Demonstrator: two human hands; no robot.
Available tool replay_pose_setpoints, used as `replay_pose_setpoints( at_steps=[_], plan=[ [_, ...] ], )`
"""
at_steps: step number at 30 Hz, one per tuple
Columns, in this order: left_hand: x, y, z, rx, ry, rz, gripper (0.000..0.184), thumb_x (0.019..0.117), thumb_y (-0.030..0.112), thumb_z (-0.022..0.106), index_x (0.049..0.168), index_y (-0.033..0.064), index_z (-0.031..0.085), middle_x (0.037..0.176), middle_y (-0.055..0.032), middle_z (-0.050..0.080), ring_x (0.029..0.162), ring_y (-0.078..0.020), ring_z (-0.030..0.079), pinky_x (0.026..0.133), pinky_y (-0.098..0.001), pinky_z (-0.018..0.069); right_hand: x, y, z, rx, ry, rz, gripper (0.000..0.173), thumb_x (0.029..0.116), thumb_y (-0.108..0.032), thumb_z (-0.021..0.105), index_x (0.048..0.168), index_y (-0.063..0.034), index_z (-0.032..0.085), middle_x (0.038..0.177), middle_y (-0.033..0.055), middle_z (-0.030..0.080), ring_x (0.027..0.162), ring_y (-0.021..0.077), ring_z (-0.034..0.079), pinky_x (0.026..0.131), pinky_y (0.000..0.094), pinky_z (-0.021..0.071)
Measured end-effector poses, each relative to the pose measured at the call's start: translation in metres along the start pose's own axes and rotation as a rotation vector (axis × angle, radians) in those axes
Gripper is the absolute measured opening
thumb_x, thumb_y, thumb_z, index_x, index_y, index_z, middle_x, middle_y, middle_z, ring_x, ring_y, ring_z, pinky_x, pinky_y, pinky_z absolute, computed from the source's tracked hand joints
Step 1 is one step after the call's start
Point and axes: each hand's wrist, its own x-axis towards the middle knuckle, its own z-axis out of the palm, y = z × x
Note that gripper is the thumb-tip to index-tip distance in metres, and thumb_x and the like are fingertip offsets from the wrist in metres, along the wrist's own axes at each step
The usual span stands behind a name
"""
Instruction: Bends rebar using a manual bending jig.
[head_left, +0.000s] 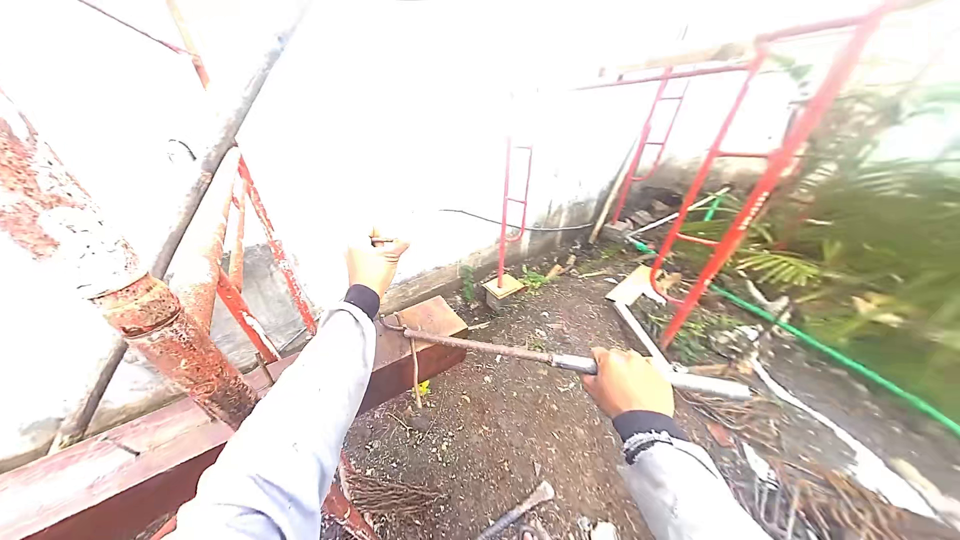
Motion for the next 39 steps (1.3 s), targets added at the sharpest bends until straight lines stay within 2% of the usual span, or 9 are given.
replay_pose_setpoints(
  at_steps=[6,9,15,17,19,23,28,34,39],
  plan=[
    [0.003,-0.010,0.001,-0.067,-0.015,0.046,0.033,0.0809,0.020,0.087,0.079,0.0073,0.057,0.067,0.0018,0.049,0.060,-0.0091,0.047,0.061,-0.0309,0.0430,-0.050,-0.009,0.006,-0.006,0.136,0.059,0.024,0.0883,-0.030,0.076,0.086,-0.0069,0.072,0.087,0.0153,0.074,0.094,0.0353,0.072,0.090,0.0546,0.0511],
    [0.003,-0.013,0.001,-0.077,-0.013,0.062,0.033,0.0813,0.020,0.086,0.078,0.0090,0.055,0.065,0.0029,0.046,0.057,-0.0084,0.045,0.058,-0.0295,0.0408,-0.050,-0.009,0.010,-0.002,0.164,0.070,0.023,0.0872,-0.030,0.075,0.083,-0.0075,0.071,0.085,0.0148,0.073,0.093,0.0354,0.072,0.090,0.0557,0.0506],
    [0.007,-0.009,-0.001,-0.054,-0.022,-0.001,0.033,0.0808,0.019,0.086,0.077,0.0082,0.055,0.064,0.0008,0.048,0.056,-0.0106,0.046,0.056,-0.0323,0.0413,-0.041,-0.003,0.019,0.023,0.241,0.020,0.019,0.0778,-0.023,0.080,0.081,-0.0061,0.073,0.082,0.0162,0.073,0.087,0.0396,0.072,0.087,0.0607,0.0524],
    [0.004,-0.011,0.001,-0.060,-0.007,0.009,0.030,0.0802,0.018,0.085,0.077,0.0086,0.056,0.063,0.0020,0.048,0.055,-0.0085,0.046,0.054,-0.0290,0.0412,-0.034,0.003,0.020,0.031,0.220,-0.016,0.019,0.0777,-0.024,0.079,0.080,-0.0067,0.072,0.081,0.0156,0.072,0.086,0.0385,0.072,0.085,0.0602,0.0525],
    [0.006,-0.013,-0.001,-0.081,-0.020,0.015,0.030,0.0824,0.020,0.083,0.075,0.0087,0.056,0.062,0.0015,0.048,0.053,-0.0096,0.046,0.053,-0.0300,0.0413,-0.020,0.009,0.019,0.045,0.165,-0.059,0.019,0.0798,-0.027,0.076,0.082,-0.0077,0.072,0.082,0.0145,0.073,0.086,0.0368,0.071,0.085,0.0587,0.0509],
    [0.005,-0.018,-0.002,-0.099,-0.004,0.019,0.041,0.0823,0.035,0.081,0.067,0.0158,0.049,0.055,0.0060,0.041,0.047,-0.0068,0.039,0.048,-0.0269,0.0357,0.007,0.020,0.025,0.103,0.028,-0.134,0.024,0.0825,-0.029,0.071,0.086,-0.0059,0.073,0.089,0.0162,0.074,0.093,0.0379,0.071,0.088,0.0600,0.0483],
    [0.001,-0.018,-0.002,-0.121,0.029,0.035,0.039,0.0818,0.031,0.083,0.068,0.0162,0.050,0.055,0.0065,0.043,0.046,-0.0044,0.040,0.046,-0.0219,0.0354,0.031,0.025,0.028,0.096,0.003,-0.201,0.025,0.0814,-0.030,0.071,0.085,-0.0050,0.072,0.086,0.0163,0.073,0.092,0.0386,0.071,0.088,0.0608,0.0482],
    [0.002,-0.021,0.000,-0.136,0.030,0.039,0.036,0.0819,0.032,0.083,0.069,0.0156,0.053,0.056,0.0057,0.047,0.047,-0.0050,0.044,0.046,-0.0223,0.0375,0.009,0.026,0.008,0.096,-0.075,-0.173,0.036,0.0881,-0.038,0.067,0.092,-0.0037,0.073,0.093,0.0186,0.074,0.096,0.0407,0.070,0.087,0.0626,0.0480],
    [0.002,-0.021,0.000,-0.118,0.004,0.057,0.040,0.0810,0.033,0.083,0.068,0.0169,0.050,0.056,0.0067,0.044,0.047,-0.0048,0.041,0.047,-0.0231,0.0356,-0.015,0.023,0.007,0.092,-0.029,-0.123,0.032,0.0868,-0.037,0.067,0.089,-0.0057,0.073,0.091,0.0166,0.074,0.095,0.0401,0.070,0.088,0.0633,0.0481]
  ],
)
